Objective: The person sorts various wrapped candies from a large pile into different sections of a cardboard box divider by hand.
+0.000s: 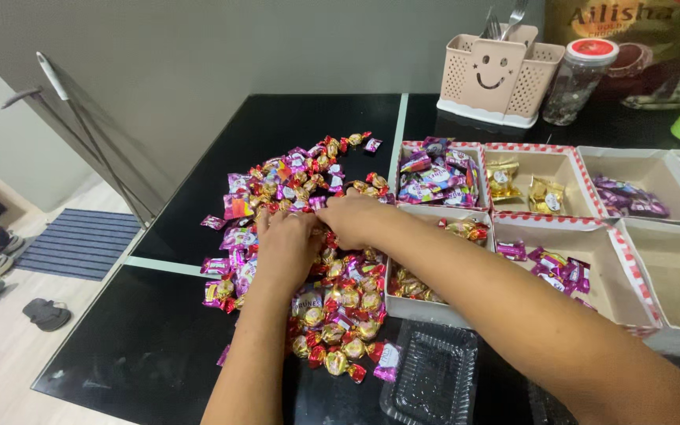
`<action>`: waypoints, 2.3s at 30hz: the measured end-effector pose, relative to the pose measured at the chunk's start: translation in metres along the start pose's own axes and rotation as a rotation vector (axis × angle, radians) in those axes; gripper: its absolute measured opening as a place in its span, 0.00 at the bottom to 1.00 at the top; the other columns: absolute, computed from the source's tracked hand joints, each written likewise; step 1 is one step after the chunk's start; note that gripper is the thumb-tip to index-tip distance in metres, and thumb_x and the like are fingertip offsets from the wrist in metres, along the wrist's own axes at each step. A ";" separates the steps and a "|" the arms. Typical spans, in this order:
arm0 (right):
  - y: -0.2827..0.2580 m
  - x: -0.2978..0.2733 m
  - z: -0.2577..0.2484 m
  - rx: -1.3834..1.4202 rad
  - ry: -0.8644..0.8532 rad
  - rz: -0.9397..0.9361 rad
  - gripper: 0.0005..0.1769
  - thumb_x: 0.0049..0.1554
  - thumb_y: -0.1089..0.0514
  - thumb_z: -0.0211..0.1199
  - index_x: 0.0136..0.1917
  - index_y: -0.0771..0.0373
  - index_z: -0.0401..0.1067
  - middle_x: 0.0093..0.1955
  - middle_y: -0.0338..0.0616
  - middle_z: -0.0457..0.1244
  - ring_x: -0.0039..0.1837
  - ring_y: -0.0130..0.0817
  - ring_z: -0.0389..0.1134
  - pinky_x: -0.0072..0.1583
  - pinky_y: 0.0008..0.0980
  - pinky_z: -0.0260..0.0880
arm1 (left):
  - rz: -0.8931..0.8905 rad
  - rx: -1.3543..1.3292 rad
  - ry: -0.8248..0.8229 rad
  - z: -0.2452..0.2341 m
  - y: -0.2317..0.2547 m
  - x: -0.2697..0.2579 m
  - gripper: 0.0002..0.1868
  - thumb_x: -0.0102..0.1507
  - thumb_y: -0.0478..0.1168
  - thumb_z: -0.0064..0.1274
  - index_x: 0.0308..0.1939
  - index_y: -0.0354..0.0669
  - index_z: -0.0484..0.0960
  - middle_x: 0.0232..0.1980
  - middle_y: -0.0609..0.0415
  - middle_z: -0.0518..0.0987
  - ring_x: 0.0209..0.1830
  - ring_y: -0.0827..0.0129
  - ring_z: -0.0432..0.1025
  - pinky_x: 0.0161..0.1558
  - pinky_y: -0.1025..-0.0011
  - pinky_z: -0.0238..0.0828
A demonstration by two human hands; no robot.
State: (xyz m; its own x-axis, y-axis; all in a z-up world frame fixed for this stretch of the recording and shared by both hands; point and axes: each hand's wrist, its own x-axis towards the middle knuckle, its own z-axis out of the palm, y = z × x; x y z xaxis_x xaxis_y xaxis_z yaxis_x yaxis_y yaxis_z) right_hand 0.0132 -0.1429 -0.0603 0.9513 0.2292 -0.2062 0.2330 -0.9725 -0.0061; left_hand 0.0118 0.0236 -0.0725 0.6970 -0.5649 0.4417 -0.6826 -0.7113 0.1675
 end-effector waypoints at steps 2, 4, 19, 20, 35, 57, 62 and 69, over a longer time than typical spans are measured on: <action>0.002 -0.004 -0.007 -0.052 -0.010 -0.022 0.29 0.53 0.57 0.67 0.68 0.56 0.70 0.65 0.48 0.66 0.66 0.49 0.67 0.70 0.45 0.64 | -0.024 -0.030 -0.017 -0.004 0.002 0.000 0.09 0.59 0.41 0.60 0.43 0.54 0.88 0.40 0.52 0.85 0.54 0.53 0.73 0.72 0.42 0.46; 0.005 -0.011 -0.017 0.022 0.023 -0.052 0.37 0.48 0.50 0.74 0.69 0.53 0.65 0.63 0.49 0.62 0.65 0.53 0.64 0.66 0.48 0.63 | -0.044 -0.056 -0.030 -0.012 0.005 0.000 0.09 0.59 0.42 0.60 0.44 0.56 0.89 0.39 0.53 0.85 0.54 0.54 0.73 0.73 0.42 0.44; 0.046 -0.091 -0.086 0.936 0.039 -0.071 0.28 0.48 0.46 0.72 0.59 0.56 0.70 0.51 0.34 0.66 0.50 0.24 0.69 0.46 0.29 0.72 | -0.349 -0.902 0.079 -0.036 0.013 0.005 0.12 0.68 0.44 0.54 0.46 0.39 0.83 0.32 0.57 0.81 0.32 0.75 0.74 0.37 0.72 0.72; 0.049 -0.106 -0.093 0.992 0.014 -0.094 0.28 0.50 0.45 0.71 0.60 0.56 0.70 0.50 0.35 0.66 0.49 0.24 0.67 0.45 0.28 0.69 | -0.287 -0.969 0.092 -0.034 0.018 0.005 0.12 0.68 0.43 0.54 0.46 0.38 0.84 0.35 0.57 0.81 0.34 0.75 0.74 0.39 0.73 0.72; 0.067 -0.243 -0.083 1.256 0.054 0.178 0.25 0.48 0.50 0.69 0.58 0.56 0.72 0.43 0.33 0.67 0.43 0.21 0.64 0.43 0.26 0.67 | 0.347 -0.865 0.029 -0.051 0.089 -0.019 0.15 0.63 0.40 0.61 0.52 0.39 0.84 0.61 0.47 0.80 0.63 0.62 0.72 0.63 0.65 0.67; 0.083 -0.194 -0.044 0.824 0.192 0.033 0.23 0.56 0.53 0.64 0.65 0.57 0.74 0.51 0.41 0.72 0.48 0.26 0.70 0.51 0.32 0.73 | -0.009 -0.952 0.184 -0.029 0.057 -0.008 0.08 0.67 0.35 0.54 0.48 0.38 0.83 0.55 0.52 0.82 0.52 0.73 0.78 0.55 0.72 0.76; 0.081 -0.176 -0.041 0.728 0.195 0.110 0.26 0.55 0.53 0.64 0.67 0.55 0.71 0.53 0.44 0.72 0.53 0.30 0.72 0.55 0.33 0.72 | -0.035 -0.897 0.271 -0.027 0.044 -0.004 0.07 0.68 0.36 0.54 0.47 0.38 0.84 0.53 0.53 0.83 0.50 0.73 0.77 0.52 0.72 0.76; 0.077 -0.168 -0.042 0.455 0.530 -0.066 0.22 0.56 0.55 0.65 0.63 0.61 0.72 0.57 0.50 0.68 0.59 0.44 0.70 0.60 0.41 0.68 | -0.157 -0.930 0.379 -0.032 0.036 -0.004 0.07 0.68 0.37 0.55 0.47 0.40 0.83 0.52 0.55 0.81 0.48 0.74 0.77 0.51 0.73 0.76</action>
State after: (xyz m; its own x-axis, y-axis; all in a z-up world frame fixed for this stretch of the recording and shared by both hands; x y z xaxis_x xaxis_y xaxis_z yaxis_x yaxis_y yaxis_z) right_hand -0.1207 -0.2546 0.0148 0.9352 0.1658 0.3128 0.2962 -0.8505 -0.4346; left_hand -0.0223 0.0134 -0.0403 0.7881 -0.2087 0.5791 -0.6023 -0.0677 0.7954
